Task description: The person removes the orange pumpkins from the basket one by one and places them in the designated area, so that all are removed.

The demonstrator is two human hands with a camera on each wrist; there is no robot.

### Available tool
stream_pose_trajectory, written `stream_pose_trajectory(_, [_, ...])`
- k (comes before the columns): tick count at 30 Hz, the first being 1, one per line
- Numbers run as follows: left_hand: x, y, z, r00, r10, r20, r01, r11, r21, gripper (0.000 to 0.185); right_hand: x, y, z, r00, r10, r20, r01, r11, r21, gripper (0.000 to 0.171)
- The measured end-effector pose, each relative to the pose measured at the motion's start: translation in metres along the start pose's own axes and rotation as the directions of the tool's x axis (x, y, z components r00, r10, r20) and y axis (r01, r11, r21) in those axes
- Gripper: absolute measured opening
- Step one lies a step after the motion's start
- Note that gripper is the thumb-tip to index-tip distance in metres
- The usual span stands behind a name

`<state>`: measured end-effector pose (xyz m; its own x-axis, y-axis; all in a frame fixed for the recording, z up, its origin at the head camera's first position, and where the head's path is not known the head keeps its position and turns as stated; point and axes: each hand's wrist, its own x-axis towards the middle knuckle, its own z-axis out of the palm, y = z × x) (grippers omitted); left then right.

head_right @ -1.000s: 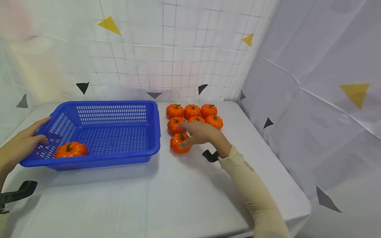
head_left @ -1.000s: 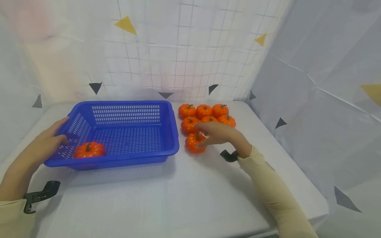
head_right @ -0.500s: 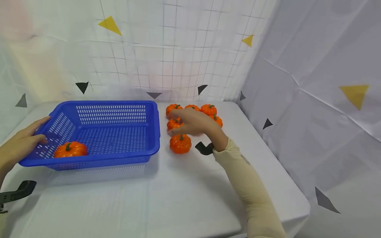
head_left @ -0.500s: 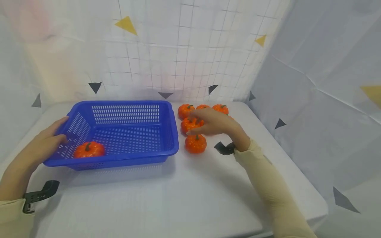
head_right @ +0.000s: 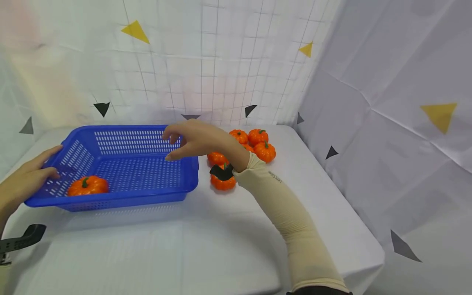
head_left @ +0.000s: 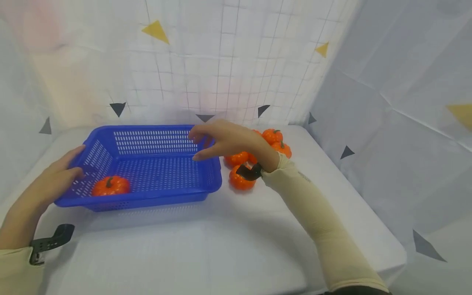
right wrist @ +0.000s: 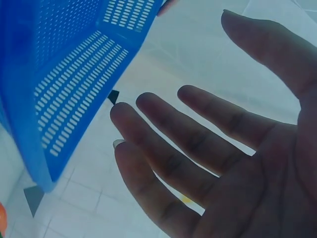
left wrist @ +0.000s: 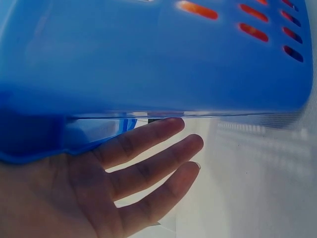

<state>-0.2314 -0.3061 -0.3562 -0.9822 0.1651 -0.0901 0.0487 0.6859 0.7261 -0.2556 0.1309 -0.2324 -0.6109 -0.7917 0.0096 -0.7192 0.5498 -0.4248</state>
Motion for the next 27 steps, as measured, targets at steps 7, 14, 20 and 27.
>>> stream_pose_trajectory(7, [0.0, -0.001, 0.0, 1.0, 0.003, 0.017, -0.003, 1.0, -0.005, 0.074, 0.034, -0.012, 0.004, 0.998, -0.002, 0.07, 0.001, 1.0, 0.011, 0.054])
stream_pose_trajectory(14, [-0.002, 0.001, -0.002, 1.0, 0.001, 0.016, -0.001, 1.0, 0.001, 0.074, 0.074, -0.032, 0.013, 0.989, 0.024, 0.144, -0.019, 0.999, -0.035, 0.059])
stream_pose_trajectory(20, [-0.003, 0.0, -0.003, 1.0, -0.003, 0.013, 0.003, 1.0, -0.002, 0.075, 0.106, -0.045, 0.027, 0.985, 0.017, 0.174, -0.012, 1.0, -0.029, 0.059])
stream_pose_trajectory(27, [-0.001, -0.001, -0.002, 1.0, 0.009, 0.016, -0.009, 1.0, -0.013, 0.074, 0.141, -0.055, 0.051, 0.977, 0.008, 0.214, -0.005, 1.0, -0.014, 0.058])
